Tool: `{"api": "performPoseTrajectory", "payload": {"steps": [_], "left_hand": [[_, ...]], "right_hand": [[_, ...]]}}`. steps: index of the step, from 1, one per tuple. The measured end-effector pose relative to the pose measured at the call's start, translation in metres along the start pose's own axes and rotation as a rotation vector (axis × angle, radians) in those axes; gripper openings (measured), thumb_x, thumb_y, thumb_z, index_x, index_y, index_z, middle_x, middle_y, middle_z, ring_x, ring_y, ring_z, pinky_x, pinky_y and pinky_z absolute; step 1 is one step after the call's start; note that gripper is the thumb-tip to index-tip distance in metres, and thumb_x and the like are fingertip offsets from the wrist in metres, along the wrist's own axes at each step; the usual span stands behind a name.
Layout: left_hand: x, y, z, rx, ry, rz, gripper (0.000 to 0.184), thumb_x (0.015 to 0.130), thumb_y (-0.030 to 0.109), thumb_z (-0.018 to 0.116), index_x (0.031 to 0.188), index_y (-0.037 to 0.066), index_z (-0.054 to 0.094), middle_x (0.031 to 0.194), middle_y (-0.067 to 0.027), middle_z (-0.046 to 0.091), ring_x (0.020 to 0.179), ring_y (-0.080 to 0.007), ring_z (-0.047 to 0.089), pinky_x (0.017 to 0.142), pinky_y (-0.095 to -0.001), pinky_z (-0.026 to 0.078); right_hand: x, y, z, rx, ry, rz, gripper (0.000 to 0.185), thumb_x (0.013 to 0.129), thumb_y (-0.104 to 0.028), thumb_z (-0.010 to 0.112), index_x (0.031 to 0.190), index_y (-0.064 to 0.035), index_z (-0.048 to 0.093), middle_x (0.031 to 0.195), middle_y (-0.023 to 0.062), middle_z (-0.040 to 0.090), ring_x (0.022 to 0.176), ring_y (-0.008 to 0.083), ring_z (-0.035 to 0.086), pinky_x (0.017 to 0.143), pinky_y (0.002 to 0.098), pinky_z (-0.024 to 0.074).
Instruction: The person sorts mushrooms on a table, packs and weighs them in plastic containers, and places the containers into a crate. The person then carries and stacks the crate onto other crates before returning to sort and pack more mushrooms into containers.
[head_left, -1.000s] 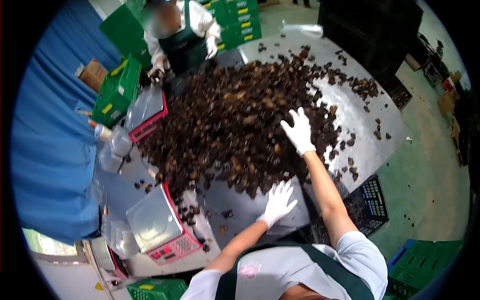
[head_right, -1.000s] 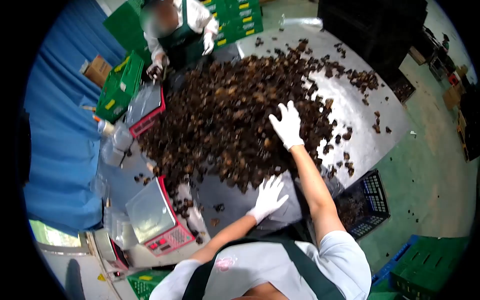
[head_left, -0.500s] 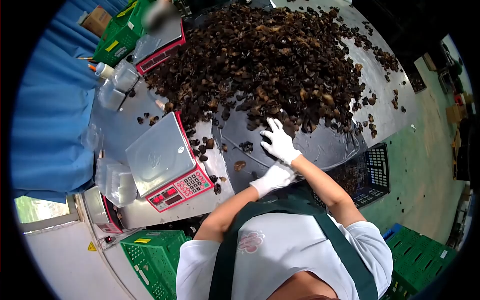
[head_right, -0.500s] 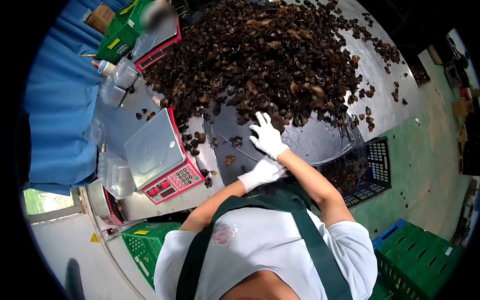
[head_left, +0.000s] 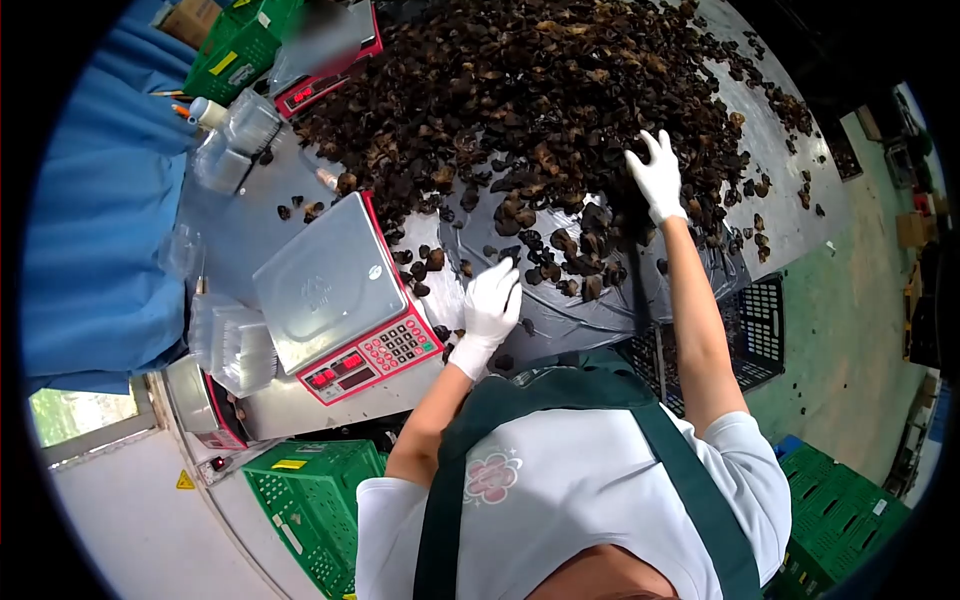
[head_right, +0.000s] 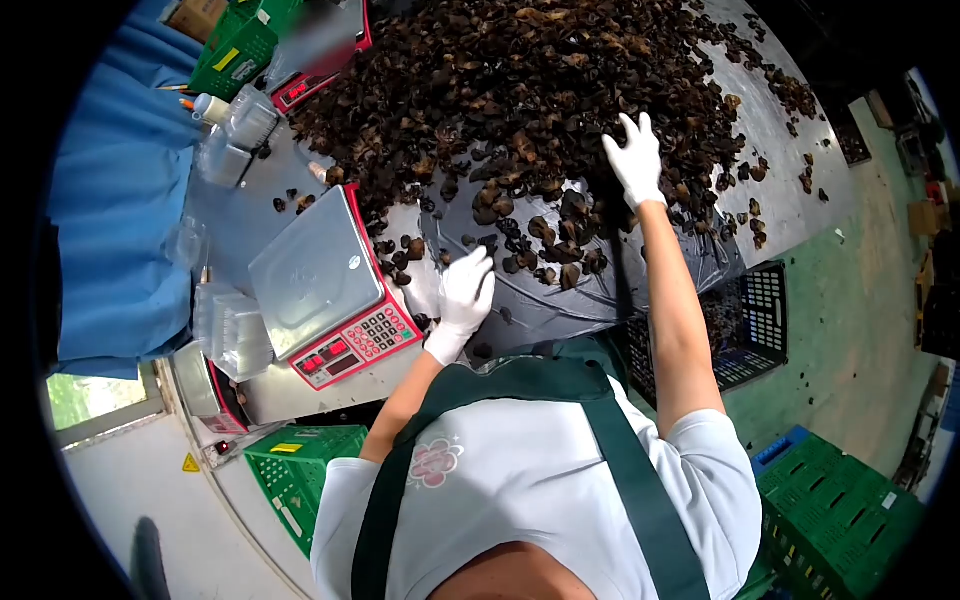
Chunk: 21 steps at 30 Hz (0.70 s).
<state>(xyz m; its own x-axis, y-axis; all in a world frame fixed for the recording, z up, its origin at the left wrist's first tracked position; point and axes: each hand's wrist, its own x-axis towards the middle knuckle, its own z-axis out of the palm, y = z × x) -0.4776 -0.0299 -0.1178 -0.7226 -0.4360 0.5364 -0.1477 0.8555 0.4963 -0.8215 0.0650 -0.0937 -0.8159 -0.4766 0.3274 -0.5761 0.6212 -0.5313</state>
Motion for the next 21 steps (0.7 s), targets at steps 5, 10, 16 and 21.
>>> {"api": "performPoseTrajectory", "payload": {"steps": [5, 10, 16, 21], "left_hand": [[0.046, -0.003, 0.021, 0.165, -0.233, -0.153, 0.069, 0.077, 0.036, 0.068, 0.136, 0.012, 0.041, 0.148, -0.0163, 0.028, 0.133, -0.0337, 0.029, 0.107, -0.0505, 0.022], [0.052, -0.038, 0.045, 0.478, -0.45, -0.207, 0.079, 0.075, 0.036, 0.064, 0.143, 0.016, 0.03, 0.151, -0.014, 0.021, 0.137, -0.0342, 0.022, 0.107, -0.0609, 0.015], [0.014, -0.026, 0.004, 0.303, -0.347, -0.231, 0.057, 0.075, 0.039, 0.069, 0.122, 0.01, 0.054, 0.146, -0.0145, 0.032, 0.131, -0.0333, 0.033, 0.107, -0.0537, 0.022], [0.024, -0.014, 0.0, 0.2, -0.243, -0.236, 0.065, 0.075, 0.042, 0.07, 0.128, 0.011, 0.05, 0.147, -0.0175, 0.03, 0.133, -0.0361, 0.03, 0.107, -0.0533, 0.022]], "right_hand": [[-0.04, -0.087, 0.045, -0.372, -0.348, -0.235, 0.052, 0.072, -0.047, 0.066, 0.114, -0.0151, 0.061, 0.139, 0.0152, 0.034, 0.129, 0.0374, 0.03, 0.098, 0.0631, 0.0284], [-0.131, -0.119, 0.056, 0.012, -0.571, -0.417, 0.044, 0.079, -0.033, 0.06, 0.116, -0.0085, 0.059, 0.135, 0.0148, 0.045, 0.131, 0.0339, 0.034, 0.099, 0.0584, 0.0347], [-0.115, -0.08, -0.015, 0.376, -0.349, -0.3, 0.026, 0.079, -0.018, 0.064, 0.103, -0.0074, 0.067, 0.126, 0.014, 0.056, 0.118, 0.0301, 0.051, 0.101, 0.0381, 0.0404], [-0.078, -0.003, 0.001, -0.231, -0.057, -0.086, 0.049, 0.078, -0.03, 0.067, 0.12, -0.0092, 0.055, 0.137, 0.021, 0.041, 0.122, 0.0385, 0.041, 0.098, 0.0498, 0.038]]}}
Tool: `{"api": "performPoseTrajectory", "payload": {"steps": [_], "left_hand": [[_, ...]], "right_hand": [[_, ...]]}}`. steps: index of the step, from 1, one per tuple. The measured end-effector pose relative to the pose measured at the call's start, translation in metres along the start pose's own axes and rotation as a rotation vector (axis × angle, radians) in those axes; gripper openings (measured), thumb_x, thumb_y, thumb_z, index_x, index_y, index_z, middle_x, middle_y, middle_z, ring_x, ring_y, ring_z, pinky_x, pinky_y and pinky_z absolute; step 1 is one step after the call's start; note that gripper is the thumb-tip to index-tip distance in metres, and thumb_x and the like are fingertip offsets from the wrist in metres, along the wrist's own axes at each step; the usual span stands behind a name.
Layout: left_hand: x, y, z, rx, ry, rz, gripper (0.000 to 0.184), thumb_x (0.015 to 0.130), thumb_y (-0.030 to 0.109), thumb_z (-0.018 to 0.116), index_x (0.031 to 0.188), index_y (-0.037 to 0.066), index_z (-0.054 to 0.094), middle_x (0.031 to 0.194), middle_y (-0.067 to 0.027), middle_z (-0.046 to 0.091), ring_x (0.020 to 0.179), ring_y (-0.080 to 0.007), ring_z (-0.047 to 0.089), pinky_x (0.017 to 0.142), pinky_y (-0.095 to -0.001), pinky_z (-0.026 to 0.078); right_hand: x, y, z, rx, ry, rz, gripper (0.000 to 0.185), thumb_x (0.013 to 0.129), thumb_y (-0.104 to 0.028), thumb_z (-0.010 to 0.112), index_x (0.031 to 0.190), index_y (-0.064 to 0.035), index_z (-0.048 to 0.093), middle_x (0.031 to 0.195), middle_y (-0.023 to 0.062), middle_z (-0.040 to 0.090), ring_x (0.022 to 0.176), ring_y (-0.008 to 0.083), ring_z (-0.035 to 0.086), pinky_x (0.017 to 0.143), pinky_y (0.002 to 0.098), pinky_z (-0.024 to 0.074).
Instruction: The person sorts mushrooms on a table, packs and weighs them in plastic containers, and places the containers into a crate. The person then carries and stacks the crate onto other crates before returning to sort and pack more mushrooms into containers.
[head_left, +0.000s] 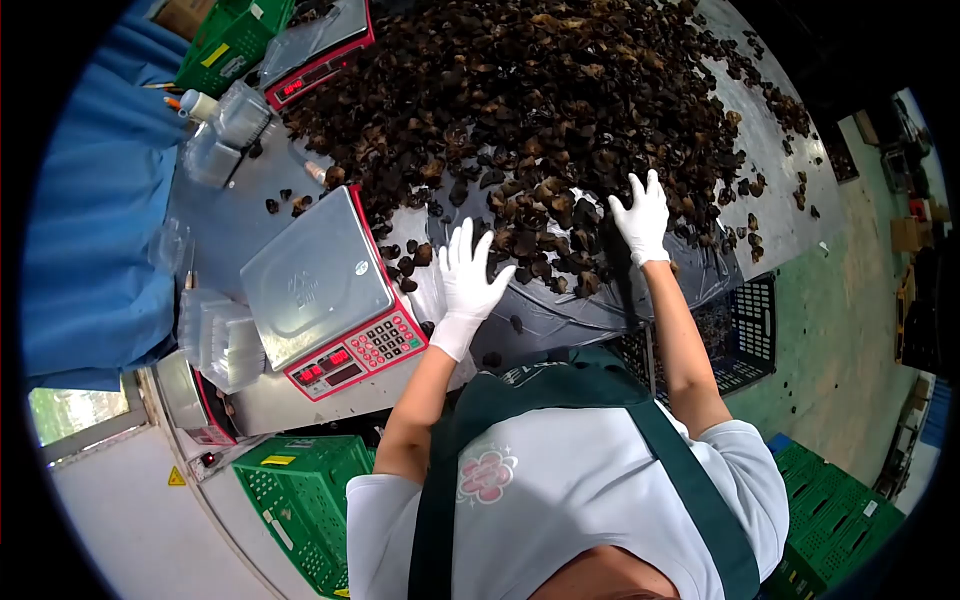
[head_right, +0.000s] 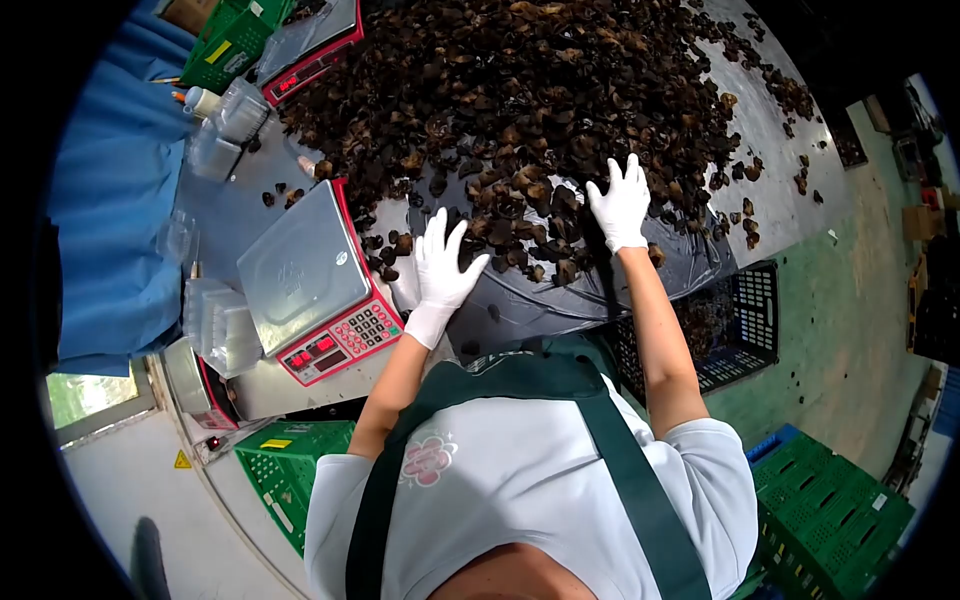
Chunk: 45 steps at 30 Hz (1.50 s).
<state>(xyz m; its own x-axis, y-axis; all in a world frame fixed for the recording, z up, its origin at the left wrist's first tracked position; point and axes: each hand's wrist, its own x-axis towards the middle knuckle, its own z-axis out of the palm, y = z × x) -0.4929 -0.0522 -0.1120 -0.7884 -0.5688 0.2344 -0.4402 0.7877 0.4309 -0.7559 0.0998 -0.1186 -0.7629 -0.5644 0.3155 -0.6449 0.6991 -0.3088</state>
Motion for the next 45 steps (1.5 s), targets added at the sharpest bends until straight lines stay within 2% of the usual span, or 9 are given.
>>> {"api": "performPoseTrajectory", "payload": {"steps": [5, 12, 21, 27, 31, 37, 40, 43, 45], "left_hand": [[0.02, 0.017, 0.019, 0.11, -0.23, 0.096, 0.084, 0.075, 0.055, 0.064, 0.143, 0.017, 0.033, 0.151, -0.0148, 0.02, 0.139, -0.0352, 0.019, 0.11, -0.0581, 0.012], [-0.031, -0.011, 0.008, 0.012, -0.111, 0.146, 0.042, 0.074, 0.026, 0.068, 0.111, 0.009, 0.06, 0.135, -0.0144, 0.045, 0.127, -0.0329, 0.039, 0.105, -0.0562, 0.024], [-0.03, 0.007, -0.009, -0.118, 0.018, 0.121, 0.05, 0.076, 0.02, 0.068, 0.122, 0.006, 0.055, 0.137, -0.0182, 0.043, 0.123, -0.0342, 0.042, 0.102, -0.0441, 0.032], [-0.019, 0.003, -0.03, -0.17, 0.108, 0.16, 0.046, 0.075, 0.015, 0.069, 0.118, 0.006, 0.057, 0.135, -0.0191, 0.044, 0.114, -0.0368, 0.047, 0.096, -0.0433, 0.039], [-0.013, -0.016, -0.117, -0.151, 0.319, 0.044, 0.038, 0.07, 0.008, 0.069, 0.108, 0.002, 0.062, 0.12, -0.0217, 0.057, 0.107, -0.0384, 0.056, 0.091, -0.0435, 0.045], [-0.089, -0.176, -0.242, 0.295, 0.771, -0.366, 0.034, 0.085, 0.006, 0.058, 0.119, 0.001, 0.058, 0.129, -0.0178, 0.053, 0.124, -0.031, 0.046, 0.106, -0.0395, 0.033], [-0.168, -0.294, -0.307, 0.871, 0.497, -0.783, 0.045, 0.093, 0.025, 0.048, 0.129, -0.002, 0.047, 0.134, -0.0223, 0.046, 0.121, -0.037, 0.045, 0.099, -0.0443, 0.038], [-0.248, -0.401, -0.319, 0.464, 0.045, -0.877, 0.048, 0.097, 0.033, 0.04, 0.132, 0.001, 0.046, 0.137, -0.0207, 0.043, 0.122, -0.0362, 0.045, 0.1, -0.0425, 0.038], [-0.264, -0.41, -0.306, 0.598, 0.126, -0.778, 0.042, 0.096, 0.03, 0.041, 0.127, 0.003, 0.051, 0.129, -0.0197, 0.051, 0.117, -0.0346, 0.049, 0.096, -0.0416, 0.04]], "right_hand": [[-0.047, -0.057, 0.005, 0.023, -0.329, -0.168, 0.059, 0.078, -0.039, 0.065, 0.126, -0.0079, 0.051, 0.142, 0.0225, 0.034, 0.131, 0.0396, 0.032, 0.101, 0.0585, 0.0295], [-0.077, -0.093, -0.041, 0.564, -0.683, -0.263, 0.046, 0.081, -0.029, 0.064, 0.122, -0.0101, 0.057, 0.141, 0.0213, 0.039, 0.128, 0.0359, 0.041, 0.106, 0.0404, 0.0348], [0.074, -0.033, 0.016, 0.116, 0.103, 0.007, 0.05, 0.079, -0.033, 0.064, 0.121, -0.0065, 0.056, 0.134, 0.0216, 0.044, 0.116, 0.0371, 0.047, 0.097, 0.0434, 0.0402], [0.034, -0.107, 0.023, -0.007, -0.359, -0.215, 0.053, 0.077, -0.044, 0.064, 0.12, -0.0147, 0.059, 0.139, 0.0191, 0.035, 0.121, 0.0364, 0.041, 0.1, 0.0561, 0.0316], [-0.005, -0.117, 0.011, 0.436, -0.444, -0.408, 0.037, 0.08, -0.033, 0.065, 0.109, -0.0106, 0.066, 0.131, 0.0152, 0.052, 0.115, 0.0332, 0.052, 0.1, 0.0384, 0.0393], [-0.011, -0.077, -0.031, 0.717, -0.253, -0.067, 0.023, 0.083, -0.014, 0.064, 0.104, -0.0043, 0.066, 0.113, 0.013, 0.065, 0.102, 0.0226, 0.064, 0.089, 0.0291, 0.0478], [-0.009, -0.038, -0.05, 0.643, -0.242, 0.072, 0.025, 0.084, -0.013, 0.064, 0.107, -0.0027, 0.065, 0.109, 0.0113, 0.067, 0.101, 0.0197, 0.065, 0.087, 0.0281, 0.0482], [-0.01, -0.007, -0.05, 0.571, -0.273, 0.175, 0.029, 0.086, -0.014, 0.063, 0.113, -0.003, 0.064, 0.108, 0.01, 0.068, 0.1, 0.0148, 0.063, 0.088, 0.0266, 0.0467], [-0.014, 0.006, -0.048, 0.612, -0.263, 0.209, 0.03, 0.087, -0.017, 0.063, 0.113, -0.0033, 0.064, 0.107, 0.0102, 0.068, 0.099, 0.016, 0.064, 0.087, 0.0271, 0.0473]]}}
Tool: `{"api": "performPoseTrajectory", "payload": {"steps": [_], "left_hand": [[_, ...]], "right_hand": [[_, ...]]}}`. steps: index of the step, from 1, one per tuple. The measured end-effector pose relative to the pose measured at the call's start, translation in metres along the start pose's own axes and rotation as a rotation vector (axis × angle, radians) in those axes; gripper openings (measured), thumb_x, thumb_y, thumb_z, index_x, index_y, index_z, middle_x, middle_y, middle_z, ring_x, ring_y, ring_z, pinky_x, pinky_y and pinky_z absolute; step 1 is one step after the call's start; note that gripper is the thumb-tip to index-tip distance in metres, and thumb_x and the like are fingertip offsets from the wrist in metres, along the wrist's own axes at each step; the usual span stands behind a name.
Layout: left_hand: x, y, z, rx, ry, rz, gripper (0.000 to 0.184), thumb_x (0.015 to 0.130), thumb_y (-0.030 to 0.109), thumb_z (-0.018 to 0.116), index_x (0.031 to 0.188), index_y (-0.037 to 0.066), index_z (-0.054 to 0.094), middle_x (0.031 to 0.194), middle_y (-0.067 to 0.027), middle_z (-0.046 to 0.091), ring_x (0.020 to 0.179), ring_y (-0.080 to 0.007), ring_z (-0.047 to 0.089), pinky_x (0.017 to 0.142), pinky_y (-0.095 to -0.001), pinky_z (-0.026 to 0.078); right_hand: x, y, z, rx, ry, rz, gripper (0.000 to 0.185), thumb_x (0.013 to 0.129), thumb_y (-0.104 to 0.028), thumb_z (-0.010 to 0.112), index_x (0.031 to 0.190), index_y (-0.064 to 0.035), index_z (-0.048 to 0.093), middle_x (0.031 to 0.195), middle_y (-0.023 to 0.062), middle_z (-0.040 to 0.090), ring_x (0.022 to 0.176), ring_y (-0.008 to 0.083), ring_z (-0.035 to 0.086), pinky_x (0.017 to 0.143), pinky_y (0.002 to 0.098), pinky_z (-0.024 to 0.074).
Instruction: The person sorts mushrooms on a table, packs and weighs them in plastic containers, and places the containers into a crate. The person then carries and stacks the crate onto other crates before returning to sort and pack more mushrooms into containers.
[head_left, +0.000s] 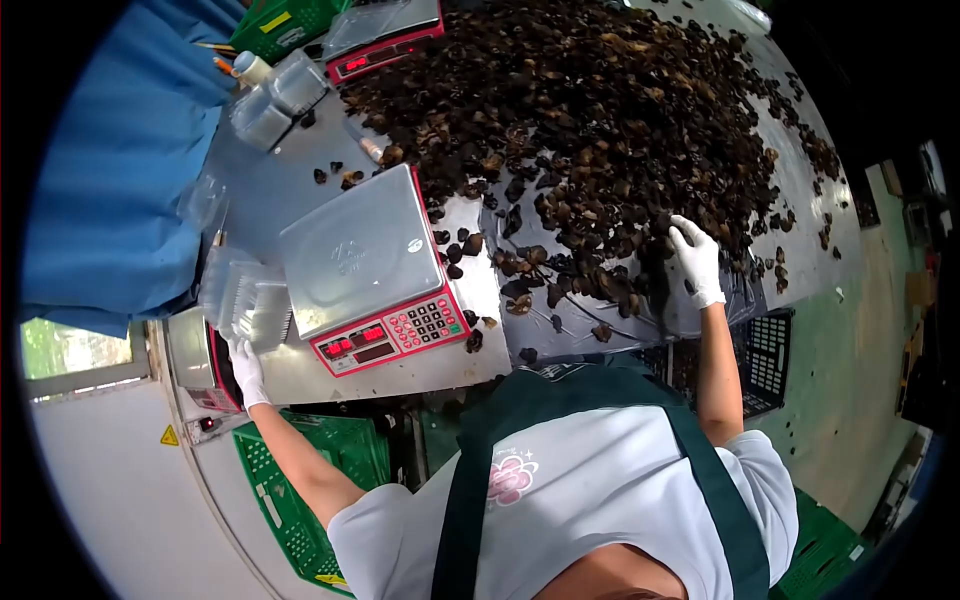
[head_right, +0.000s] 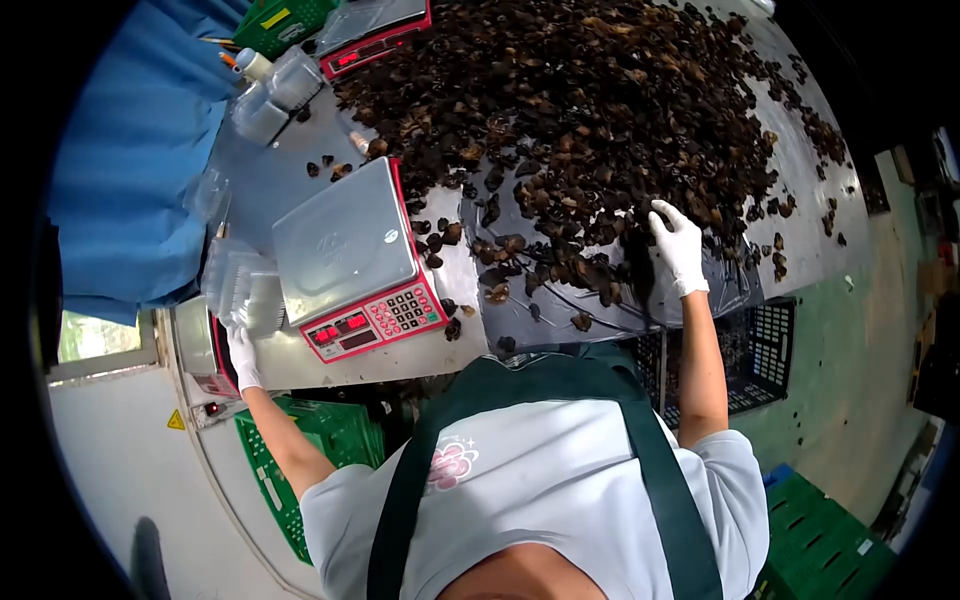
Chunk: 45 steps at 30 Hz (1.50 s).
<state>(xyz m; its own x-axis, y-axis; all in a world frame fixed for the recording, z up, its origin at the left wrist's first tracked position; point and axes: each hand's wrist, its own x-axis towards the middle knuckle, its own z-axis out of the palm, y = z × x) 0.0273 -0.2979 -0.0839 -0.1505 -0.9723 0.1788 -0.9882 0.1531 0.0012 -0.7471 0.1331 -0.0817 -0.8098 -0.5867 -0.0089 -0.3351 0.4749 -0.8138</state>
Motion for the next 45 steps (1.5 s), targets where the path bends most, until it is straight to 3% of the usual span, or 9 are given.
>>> {"api": "performPoseTrajectory", "payload": {"steps": [7, 10, 14, 24, 26, 32, 37, 41, 45], "left_hand": [[-0.014, 0.096, -0.065, 0.415, -0.006, -0.128, 0.031, 0.092, 0.031, 0.05, 0.116, 0.015, 0.061, 0.114, -0.0134, 0.061, 0.103, -0.0321, 0.057, 0.087, -0.0429, 0.046], [0.003, 0.056, -0.021, 0.144, 0.085, 0.115, 0.032, 0.092, 0.032, 0.051, 0.116, 0.013, 0.062, 0.112, -0.0152, 0.063, 0.101, -0.0315, 0.06, 0.085, -0.0425, 0.047], [0.009, 0.071, -0.027, 0.237, -0.044, -0.143, 0.033, 0.085, 0.026, 0.062, 0.113, 0.01, 0.063, 0.099, -0.0149, 0.067, 0.088, -0.0321, 0.065, 0.078, -0.0401, 0.05], [0.018, 0.114, -0.102, -0.009, 0.241, -0.297, 0.022, 0.069, 0.022, 0.078, 0.082, 0.008, 0.067, 0.075, -0.0063, 0.068, 0.068, -0.0234, 0.065, 0.066, -0.0358, 0.05], [0.011, 0.14, -0.116, -0.215, 0.554, 0.004, 0.016, 0.071, 0.016, 0.075, 0.083, 0.009, 0.069, 0.076, -0.006, 0.068, 0.068, -0.0239, 0.064, 0.066, -0.036, 0.05], [-0.03, 0.261, -0.1, -0.261, 0.274, 0.526, 0.011, 0.075, 0.016, 0.072, 0.084, 0.011, 0.069, 0.087, -0.0053, 0.067, 0.083, -0.0223, 0.062, 0.077, -0.0335, 0.048], [-0.069, 0.31, -0.094, -0.199, -0.186, 0.579, 0.025, 0.079, 0.032, 0.069, 0.084, 0.007, 0.068, 0.084, -0.0092, 0.065, 0.082, -0.0275, 0.062, 0.073, -0.0377, 0.049], [-0.092, 0.334, -0.11, -0.158, -0.174, 0.538, 0.037, 0.074, 0.042, 0.071, 0.086, 0.007, 0.068, 0.088, -0.0085, 0.065, 0.083, -0.0275, 0.062, 0.074, -0.0377, 0.049], [-0.126, 0.388, -0.125, -0.567, -0.054, 0.643, 0.028, 0.076, 0.027, 0.073, 0.095, 0.007, 0.066, 0.099, -0.0096, 0.066, 0.091, -0.0289, 0.062, 0.083, -0.0367, 0.049]], "right_hand": [[-0.013, -0.008, -0.017, -0.134, -0.021, -0.011, 0.029, 0.087, -0.019, 0.063, 0.11, -0.002, 0.065, 0.109, 0.0109, 0.067, 0.1, 0.0162, 0.064, 0.087, 0.0267, 0.0477], [-0.015, -0.003, -0.017, -0.126, -0.019, -0.01, 0.029, 0.087, -0.019, 0.063, 0.11, -0.0014, 0.065, 0.107, 0.0115, 0.068, 0.099, 0.0165, 0.064, 0.087, 0.0267, 0.0477], [-0.018, -0.004, -0.017, -0.129, -0.053, 0.014, 0.031, 0.086, -0.025, 0.062, 0.108, -0.0032, 0.066, 0.106, 0.0145, 0.067, 0.099, 0.0241, 0.065, 0.086, 0.0304, 0.0483], [-0.033, -0.009, -0.01, -0.098, -0.091, 0.015, 0.03, 0.087, -0.024, 0.062, 0.108, -0.0015, 0.065, 0.097, 0.0126, 0.07, 0.086, 0.0186, 0.068, 0.077, 0.0289, 0.0513], [-0.042, -0.017, -0.001, -0.079, -0.119, -0.019, 0.03, 0.086, -0.024, 0.062, 0.107, -0.0024, 0.066, 0.096, 0.0133, 0.07, 0.086, 0.0203, 0.068, 0.077, 0.0291, 0.0514], [-0.058, -0.032, 0.043, -0.299, -0.231, -0.226, 0.044, 0.078, -0.032, 0.07, 0.114, -0.0099, 0.062, 0.113, 0.0095, 0.064, 0.104, 0.0262, 0.058, 0.09, 0.0345, 0.0466], [-0.065, -0.058, 0.084, -0.508, -0.204, -0.4, 0.068, 0.07, -0.035, 0.076, 0.126, -0.0061, 0.05, 0.129, 0.0133, 0.052, 0.108, 0.0305, 0.053, 0.091, 0.039, 0.0452], [-0.079, -0.038, 0.106, -0.418, -0.175, -0.589, 0.024, 0.074, -0.016, 0.07, 0.095, -0.0067, 0.063, 0.123, 0.0083, 0.056, 0.103, 0.027, 0.054, 0.085, 0.0366, 0.0451], [-0.093, -0.039, 0.081, -0.365, -0.203, -0.71, 0.026, 0.07, -0.012, 0.07, 0.094, -0.0086, 0.063, 0.12, 0.0078, 0.057, 0.102, 0.0267, 0.053, 0.085, 0.037, 0.0448]]}}
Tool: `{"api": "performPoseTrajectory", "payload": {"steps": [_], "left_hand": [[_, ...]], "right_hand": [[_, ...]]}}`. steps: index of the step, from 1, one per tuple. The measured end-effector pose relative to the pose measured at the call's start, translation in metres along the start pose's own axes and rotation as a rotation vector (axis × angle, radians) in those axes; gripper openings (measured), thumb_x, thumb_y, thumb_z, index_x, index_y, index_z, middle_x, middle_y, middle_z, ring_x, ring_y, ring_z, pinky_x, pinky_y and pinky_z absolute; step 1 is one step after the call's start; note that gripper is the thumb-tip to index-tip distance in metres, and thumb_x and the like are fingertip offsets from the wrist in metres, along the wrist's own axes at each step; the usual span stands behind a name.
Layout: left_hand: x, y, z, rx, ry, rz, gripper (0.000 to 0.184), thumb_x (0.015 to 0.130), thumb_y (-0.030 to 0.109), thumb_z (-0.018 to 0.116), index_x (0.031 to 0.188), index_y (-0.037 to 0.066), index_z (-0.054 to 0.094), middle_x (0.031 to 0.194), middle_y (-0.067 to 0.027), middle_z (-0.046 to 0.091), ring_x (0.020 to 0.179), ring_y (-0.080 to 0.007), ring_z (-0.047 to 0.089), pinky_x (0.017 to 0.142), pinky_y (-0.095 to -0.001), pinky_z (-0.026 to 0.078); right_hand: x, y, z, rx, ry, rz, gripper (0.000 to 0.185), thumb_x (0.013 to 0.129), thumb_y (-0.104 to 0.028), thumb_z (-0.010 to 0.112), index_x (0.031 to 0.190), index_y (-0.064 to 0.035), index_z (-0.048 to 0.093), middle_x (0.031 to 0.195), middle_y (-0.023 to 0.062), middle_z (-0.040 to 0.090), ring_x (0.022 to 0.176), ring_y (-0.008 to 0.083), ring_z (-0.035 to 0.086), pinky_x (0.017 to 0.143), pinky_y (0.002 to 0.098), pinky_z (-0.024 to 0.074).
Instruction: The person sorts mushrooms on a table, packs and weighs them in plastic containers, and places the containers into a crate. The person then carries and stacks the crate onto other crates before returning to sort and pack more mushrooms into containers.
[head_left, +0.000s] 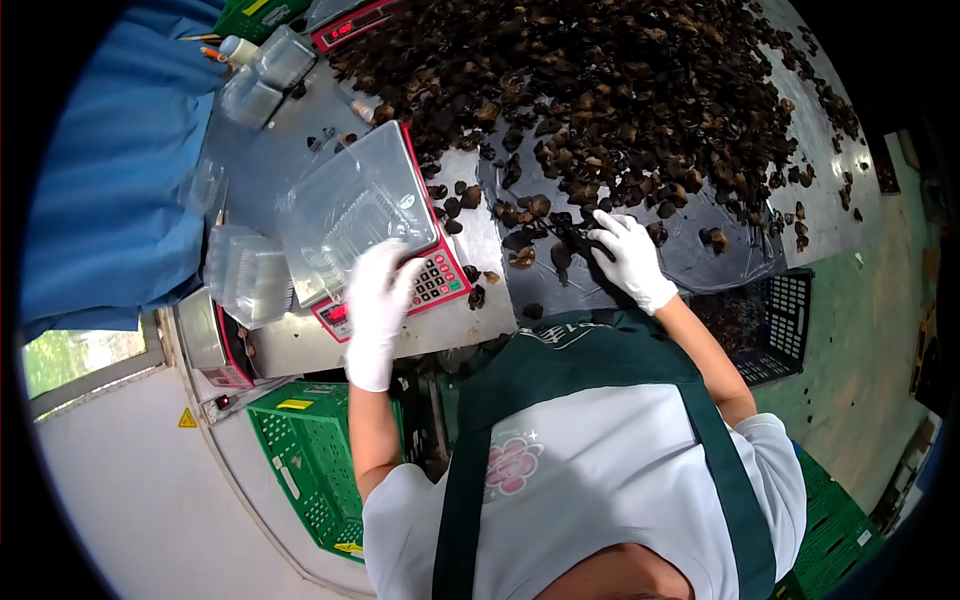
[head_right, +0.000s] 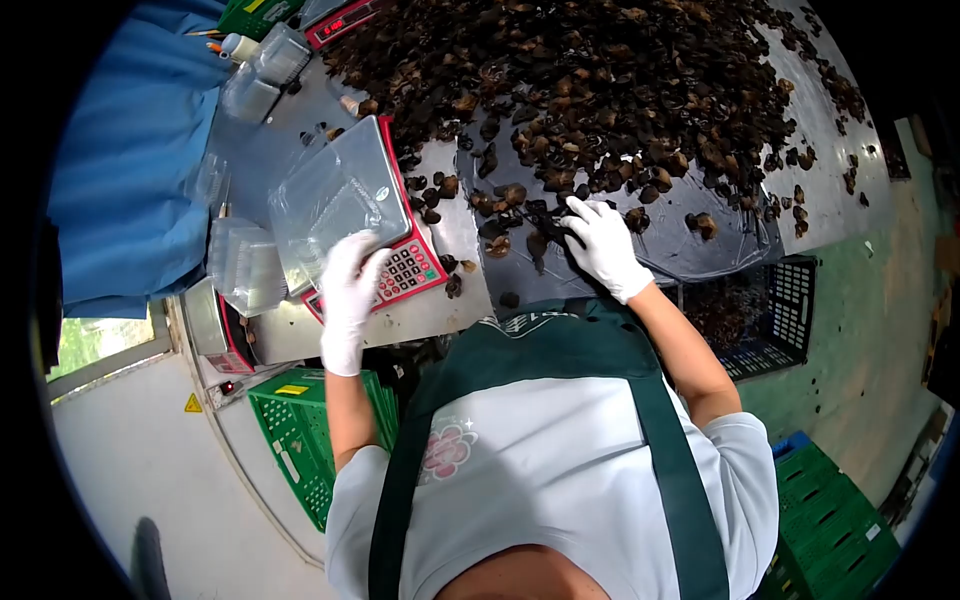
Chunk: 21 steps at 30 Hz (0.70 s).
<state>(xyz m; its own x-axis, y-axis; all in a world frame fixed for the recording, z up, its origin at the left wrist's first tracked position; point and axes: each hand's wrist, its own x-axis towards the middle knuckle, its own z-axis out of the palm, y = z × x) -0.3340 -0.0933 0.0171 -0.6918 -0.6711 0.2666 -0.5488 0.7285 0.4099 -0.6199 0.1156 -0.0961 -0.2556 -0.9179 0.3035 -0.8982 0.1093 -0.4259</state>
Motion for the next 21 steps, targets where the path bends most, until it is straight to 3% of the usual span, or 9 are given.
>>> {"api": "performPoseTrajectory", "payload": {"steps": [1, 5, 8, 9, 10, 15, 17, 21], "left_hand": [[-0.001, 0.018, 0.012, -0.189, -0.017, -0.021, 0.026, 0.077, 0.023, 0.073, 0.096, 0.007, 0.066, 0.101, -0.0101, 0.065, 0.093, -0.0296, 0.061, 0.086, -0.0365, 0.048], [-0.015, 0.045, 0.095, -0.223, -0.097, 0.035, 0.029, 0.079, 0.022, 0.071, 0.103, 0.007, 0.064, 0.104, -0.0087, 0.064, 0.093, -0.025, 0.062, 0.082, -0.0318, 0.051], [-0.004, 0.047, 0.143, -0.351, -0.089, -0.251, 0.028, 0.081, 0.02, 0.068, 0.106, 0.008, 0.063, 0.101, -0.0086, 0.064, 0.087, -0.0252, 0.063, 0.073, -0.0318, 0.051], [0.002, 0.038, 0.163, -0.298, 0.106, -0.125, 0.03, 0.081, 0.017, 0.068, 0.108, 0.006, 0.063, 0.086, -0.0057, 0.061, 0.069, -0.015, 0.056, 0.067, -0.0278, 0.048], [0.01, 0.031, 0.174, -0.223, 0.072, -0.159, 0.029, 0.081, 0.02, 0.068, 0.107, 0.006, 0.064, 0.087, -0.0058, 0.062, 0.072, -0.0153, 0.058, 0.068, -0.0284, 0.048], [0.036, 0.029, 0.178, -0.137, -0.039, -0.305, 0.028, 0.079, 0.028, 0.07, 0.098, 0.008, 0.069, 0.089, -0.007, 0.065, 0.079, -0.0171, 0.063, 0.071, -0.03, 0.049], [0.041, 0.033, 0.172, -0.253, -0.242, -0.497, 0.027, 0.077, 0.03, 0.071, 0.093, 0.007, 0.071, 0.089, -0.0077, 0.068, 0.081, -0.0192, 0.066, 0.074, -0.0304, 0.05], [0.035, 0.027, 0.186, -0.36, -0.21, -0.431, 0.019, 0.078, 0.019, 0.068, 0.089, 0.004, 0.071, 0.078, -0.0093, 0.069, 0.069, -0.0135, 0.065, 0.066, -0.0266, 0.05]], "right_hand": [[-0.005, 0.001, -0.006, 0.041, -0.056, 0.038, 0.024, 0.07, -0.009, 0.069, 0.093, -0.0079, 0.064, 0.124, 0.0081, 0.056, 0.109, 0.0276, 0.052, 0.09, 0.0379, 0.0433], [-0.024, 0.019, -0.019, -0.052, -0.077, 0.099, 0.029, 0.065, -0.001, 0.064, 0.093, -0.0078, 0.063, 0.126, 0.0077, 0.055, 0.112, 0.0287, 0.051, 0.092, 0.0393, 0.0428], [-0.029, 0.031, -0.021, -0.076, 0.023, 0.214, 0.025, 0.071, -0.005, 0.067, 0.096, -0.0075, 0.064, 0.126, 0.0081, 0.056, 0.109, 0.0279, 0.053, 0.089, 0.0371, 0.0448], [-0.028, 0.033, -0.019, -0.092, 0.066, 0.276, 0.026, 0.076, -0.008, 0.067, 0.102, -0.0077, 0.064, 0.128, 0.0086, 0.055, 0.108, 0.0276, 0.053, 0.089, 0.0365, 0.0452], [-0.024, 0.032, -0.019, -0.087, 0.099, 0.329, 0.028, 0.077, -0.009, 0.067, 0.104, -0.0077, 0.064, 0.127, 0.0087, 0.055, 0.108, 0.0278, 0.053, 0.091, 0.0364, 0.0449], [-0.006, 0.022, -0.022, -0.031, 0.153, 0.338, 0.03, 0.079, -0.011, 0.067, 0.109, -0.0072, 0.063, 0.123, 0.0092, 0.058, 0.108, 0.0284, 0.054, 0.092, 0.0365, 0.0448], [-0.001, 0.013, -0.024, 0.002, 0.141, 0.311, 0.026, 0.079, -0.012, 0.067, 0.105, -0.0072, 0.065, 0.122, 0.0086, 0.059, 0.107, 0.028, 0.054, 0.092, 0.0367, 0.0452], [0.009, -0.003, -0.018, 0.052, 0.136, 0.246, 0.021, 0.079, -0.013, 0.066, 0.099, -0.0078, 0.066, 0.121, 0.0085, 0.06, 0.107, 0.0276, 0.055, 0.091, 0.0365, 0.0458]]}}
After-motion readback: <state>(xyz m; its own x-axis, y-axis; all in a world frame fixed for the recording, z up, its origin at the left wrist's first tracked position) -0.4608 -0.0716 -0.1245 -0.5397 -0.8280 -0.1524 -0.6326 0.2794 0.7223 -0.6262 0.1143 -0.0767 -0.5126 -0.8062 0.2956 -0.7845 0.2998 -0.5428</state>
